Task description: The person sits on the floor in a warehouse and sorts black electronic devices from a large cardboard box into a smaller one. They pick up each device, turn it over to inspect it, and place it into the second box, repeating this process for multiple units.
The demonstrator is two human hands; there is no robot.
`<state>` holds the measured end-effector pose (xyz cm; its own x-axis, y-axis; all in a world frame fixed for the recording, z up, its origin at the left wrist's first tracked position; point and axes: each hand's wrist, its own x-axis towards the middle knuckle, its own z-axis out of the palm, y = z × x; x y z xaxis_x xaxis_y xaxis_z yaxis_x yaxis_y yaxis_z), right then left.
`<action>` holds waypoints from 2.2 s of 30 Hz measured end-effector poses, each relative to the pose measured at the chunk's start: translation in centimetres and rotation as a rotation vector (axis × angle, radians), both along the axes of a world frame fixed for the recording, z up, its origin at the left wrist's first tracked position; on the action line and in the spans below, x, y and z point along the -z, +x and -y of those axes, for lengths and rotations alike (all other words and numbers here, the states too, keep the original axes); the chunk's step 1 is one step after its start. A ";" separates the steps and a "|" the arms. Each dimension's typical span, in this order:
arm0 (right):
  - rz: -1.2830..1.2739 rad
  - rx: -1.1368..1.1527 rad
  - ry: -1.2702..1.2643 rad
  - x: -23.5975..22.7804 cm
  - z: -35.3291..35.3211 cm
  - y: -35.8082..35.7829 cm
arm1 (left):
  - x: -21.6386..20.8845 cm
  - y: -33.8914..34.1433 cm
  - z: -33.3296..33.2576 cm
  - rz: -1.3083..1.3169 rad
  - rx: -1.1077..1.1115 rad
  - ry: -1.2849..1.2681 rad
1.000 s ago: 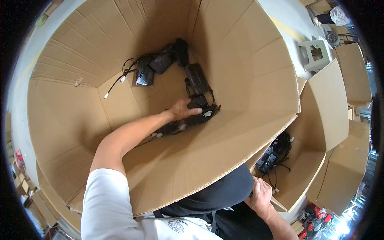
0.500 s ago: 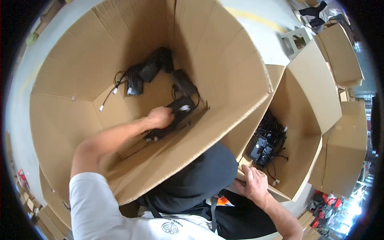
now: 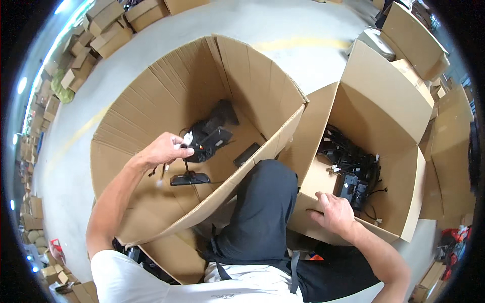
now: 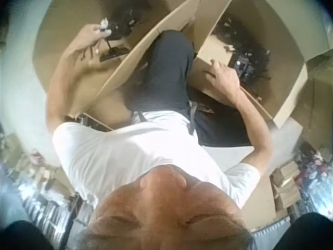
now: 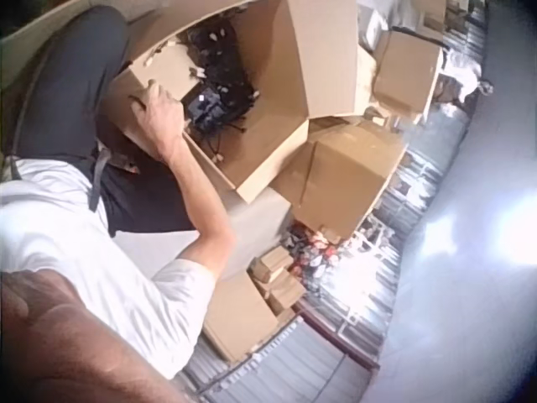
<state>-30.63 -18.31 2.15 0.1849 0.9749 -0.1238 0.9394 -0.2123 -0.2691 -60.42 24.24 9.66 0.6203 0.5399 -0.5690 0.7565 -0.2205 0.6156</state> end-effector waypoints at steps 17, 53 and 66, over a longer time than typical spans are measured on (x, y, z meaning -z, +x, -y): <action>-0.321 -0.106 0.737 -18.3 -9.0 -1.7 | -21.7 2.2 11.5 0.538 0.138 0.544; -0.641 0.610 1.522 -33.7 -0.4 6.7 | -4.1 28.6 32.5 1.066 0.180 -1.697; -0.948 0.996 1.422 -13.8 6.8 7.2 | -1.9 27.0 30.9 1.003 0.028 -0.717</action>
<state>-23.48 -25.08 15.99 0.9879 0.0537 0.1458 0.1232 0.3015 -0.9455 -33.45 -6.65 11.56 0.9597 0.2811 0.0036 -0.1200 0.3977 0.9096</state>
